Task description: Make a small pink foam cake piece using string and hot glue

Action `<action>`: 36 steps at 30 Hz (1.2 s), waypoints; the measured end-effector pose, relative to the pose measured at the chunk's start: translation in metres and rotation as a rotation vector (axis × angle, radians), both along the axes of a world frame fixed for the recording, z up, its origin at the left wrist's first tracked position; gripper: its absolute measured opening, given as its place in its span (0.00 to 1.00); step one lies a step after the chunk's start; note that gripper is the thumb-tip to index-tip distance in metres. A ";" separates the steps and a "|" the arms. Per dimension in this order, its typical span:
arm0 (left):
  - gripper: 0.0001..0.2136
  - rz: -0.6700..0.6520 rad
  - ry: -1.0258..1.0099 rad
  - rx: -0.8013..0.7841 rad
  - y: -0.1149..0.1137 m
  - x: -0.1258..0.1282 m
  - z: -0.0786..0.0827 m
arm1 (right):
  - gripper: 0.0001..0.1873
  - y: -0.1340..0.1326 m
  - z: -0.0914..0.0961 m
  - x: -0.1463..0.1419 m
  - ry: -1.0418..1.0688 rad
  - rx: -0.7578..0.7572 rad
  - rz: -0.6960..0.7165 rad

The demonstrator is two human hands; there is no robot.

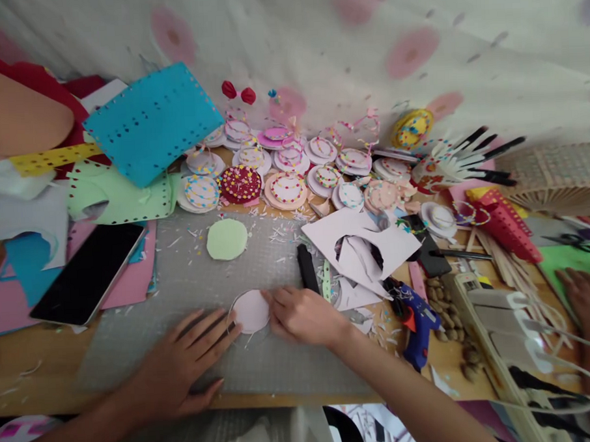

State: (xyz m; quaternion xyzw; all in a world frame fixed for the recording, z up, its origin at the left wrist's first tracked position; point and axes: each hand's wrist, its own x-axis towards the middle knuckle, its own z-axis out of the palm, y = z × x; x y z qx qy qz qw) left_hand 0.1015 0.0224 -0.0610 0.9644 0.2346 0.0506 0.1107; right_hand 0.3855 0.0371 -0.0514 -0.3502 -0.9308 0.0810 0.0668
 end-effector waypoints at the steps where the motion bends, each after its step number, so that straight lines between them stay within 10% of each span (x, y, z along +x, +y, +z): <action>1: 0.31 -0.003 -0.002 -0.010 0.000 0.000 0.001 | 0.18 -0.001 0.001 0.000 0.000 0.001 0.002; 36: 0.33 0.011 -0.020 -0.054 -0.005 0.001 0.000 | 0.16 -0.018 0.020 -0.033 -0.235 -0.091 -0.133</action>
